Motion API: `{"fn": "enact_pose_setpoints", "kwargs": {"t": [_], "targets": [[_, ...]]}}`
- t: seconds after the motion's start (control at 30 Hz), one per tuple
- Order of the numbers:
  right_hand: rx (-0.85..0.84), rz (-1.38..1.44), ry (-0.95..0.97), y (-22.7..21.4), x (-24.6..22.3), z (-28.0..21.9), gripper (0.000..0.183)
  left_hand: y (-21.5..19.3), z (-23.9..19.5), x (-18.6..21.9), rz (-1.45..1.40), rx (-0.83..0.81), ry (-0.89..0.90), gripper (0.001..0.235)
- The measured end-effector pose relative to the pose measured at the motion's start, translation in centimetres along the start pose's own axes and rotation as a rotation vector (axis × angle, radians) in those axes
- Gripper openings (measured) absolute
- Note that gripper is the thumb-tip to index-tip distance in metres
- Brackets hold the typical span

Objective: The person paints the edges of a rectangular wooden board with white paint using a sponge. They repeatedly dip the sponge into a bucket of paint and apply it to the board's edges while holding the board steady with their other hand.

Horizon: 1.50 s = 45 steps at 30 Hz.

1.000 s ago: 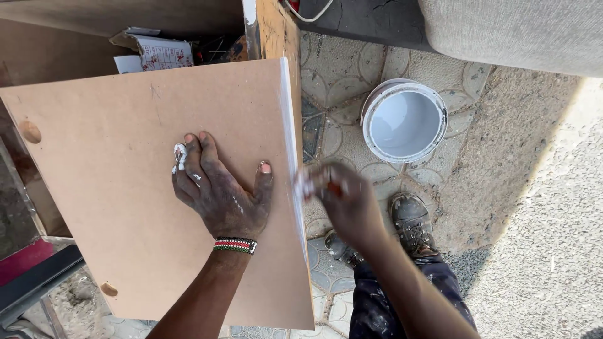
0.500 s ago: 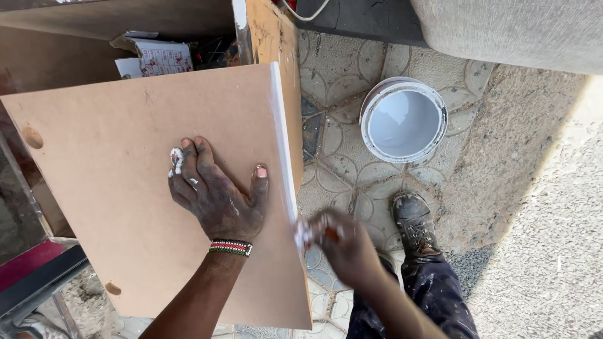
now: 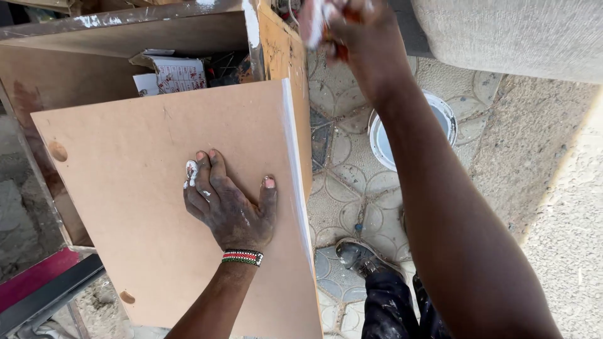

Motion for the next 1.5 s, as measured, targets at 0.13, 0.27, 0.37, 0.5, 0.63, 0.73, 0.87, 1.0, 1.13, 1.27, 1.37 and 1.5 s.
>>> {"fn": "enact_pose_setpoints", "kwargs": {"t": [0.13, 0.27, 0.37, 0.5, 0.63, 0.73, 0.87, 1.0, 1.13, 1.27, 1.37, 1.5], "targets": [[-0.147, 0.079, 0.286, -0.5, 5.3, -2.0, 0.017, -0.2, 0.0, -0.1, -0.017, -0.023, -0.012, 0.095], [-0.395, 0.301, 0.425, 2.0, 8.7, -1.2, 0.023, -0.2, 0.2, 0.0, -0.032, -0.022, -0.013, 0.093], [-0.511, 0.308, 0.425, 3.3, 8.6, -2.3, 0.032, -0.1, 0.1, -0.1, -0.034, -0.018, -0.005, 0.090], [-0.539, -0.289, 0.318, 3.1, 9.6, -7.4, 0.041, -0.1, -0.2, -0.1, -0.019, -0.023, -0.013, 0.089], [-0.648, 0.083, 0.414, 1.9, 16.5, -13.2, 0.029, -0.1, -0.1, -0.2, -0.044, -0.038, -0.016, 0.087], [-0.721, 0.033, 0.544, 1.5, 22.9, -17.0, 0.017, 0.7, -0.3, -0.7, -0.042, -0.068, -0.027, 0.090], [-0.550, 0.295, 0.709, 2.2, 28.0, -17.5, 0.018, 1.4, -0.5, -1.2, 0.055, 0.053, 0.040, 0.099], [-0.504, 0.235, 0.668, 4.3, 21.2, -12.7, 0.031, 1.4, -0.7, -1.2, 0.017, 0.015, 0.003, 0.097], [-0.417, 0.227, 0.590, 3.4, 13.4, -6.5, 0.024, 1.6, -0.9, -1.7, 0.044, -0.003, 0.012, 0.097], [-0.290, 0.655, 0.359, 2.5, 8.0, -2.8, 0.027, 1.7, -0.8, -1.6, 0.002, 0.015, 0.012, 0.090], [-0.213, 0.795, 0.436, 2.7, 8.7, -8.4, 0.030, 1.6, -1.0, -1.6, 0.000, 0.006, 0.004, 0.090], [0.030, 0.330, 0.838, 4.0, 12.2, -20.8, 0.044, 1.3, -0.2, -1.2, -0.026, 0.022, -0.006, 0.089]]}}
Point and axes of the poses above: each hand's wrist, its own z-axis towards the middle knuckle, its own y-axis out of the palm, x = y × z, the point moved 4 cm from there along z, towards the middle knuckle, and after that the axes turned 14 degrees about y, right-handed, at the moved point
